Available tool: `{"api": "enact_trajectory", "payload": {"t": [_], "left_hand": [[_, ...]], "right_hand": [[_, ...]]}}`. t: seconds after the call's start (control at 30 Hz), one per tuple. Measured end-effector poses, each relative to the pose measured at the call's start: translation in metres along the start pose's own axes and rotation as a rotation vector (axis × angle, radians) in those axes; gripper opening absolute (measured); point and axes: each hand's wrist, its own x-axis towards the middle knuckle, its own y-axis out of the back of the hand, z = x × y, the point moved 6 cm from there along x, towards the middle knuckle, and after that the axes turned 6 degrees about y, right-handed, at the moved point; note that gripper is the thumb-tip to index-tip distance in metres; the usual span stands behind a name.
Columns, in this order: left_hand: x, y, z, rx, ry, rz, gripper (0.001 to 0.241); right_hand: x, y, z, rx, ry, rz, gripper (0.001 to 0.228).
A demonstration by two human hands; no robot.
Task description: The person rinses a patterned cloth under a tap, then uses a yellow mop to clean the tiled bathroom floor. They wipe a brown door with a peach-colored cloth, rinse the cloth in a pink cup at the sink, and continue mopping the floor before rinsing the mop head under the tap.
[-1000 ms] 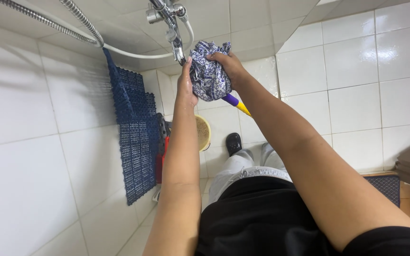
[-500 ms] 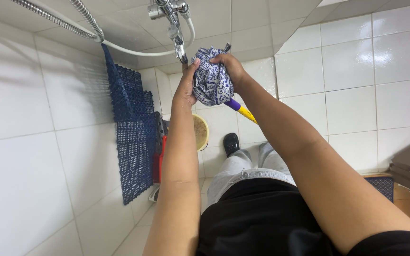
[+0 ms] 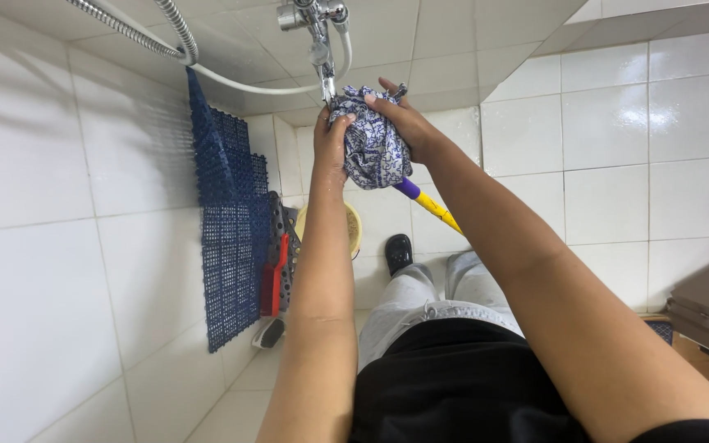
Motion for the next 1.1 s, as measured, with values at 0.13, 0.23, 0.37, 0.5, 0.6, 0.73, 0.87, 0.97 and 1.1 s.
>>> {"api": "enact_trajectory", "payload": {"t": [0.13,0.23,0.37,0.5,0.6,0.73,0.87,0.97,1.1], "left_hand": [[-0.002,0.001,-0.003,-0.052,0.026,-0.004,0.049],[-0.012,-0.004,0.006,-0.009,0.067,0.002,0.052],[-0.011,-0.005,0.014,0.124,0.098,0.009,0.059],[0.005,0.014,-0.003,0.32,0.165,0.03,0.056],[-0.004,0.005,0.004,0.307,0.192,0.042,0.057],[-0.001,0.003,0.004,0.383,0.222,0.093,0.066],[0.004,0.0,0.002,0.411,0.041,0.139,0.068],[-0.005,-0.01,0.007,0.427,-0.052,0.206,0.063],[-0.018,-0.015,0.022,0.631,-0.137,0.354,0.056]], "right_hand": [[0.013,0.005,0.015,0.084,-0.034,-0.057,0.08],[0.023,0.007,0.037,0.226,-0.118,-0.199,0.077],[0.012,0.005,0.02,0.108,0.008,0.065,0.06],[0.011,0.009,0.021,0.032,-0.009,0.131,0.056],[0.016,0.004,0.022,-0.032,0.077,-0.075,0.058],[0.019,-0.001,0.013,-0.136,-0.001,-0.116,0.058],[0.013,-0.024,-0.011,-0.17,-0.006,-0.142,0.056],[0.011,-0.023,-0.014,-0.308,-0.01,0.076,0.052],[0.011,-0.017,-0.017,-0.615,0.119,0.295,0.048]]}}
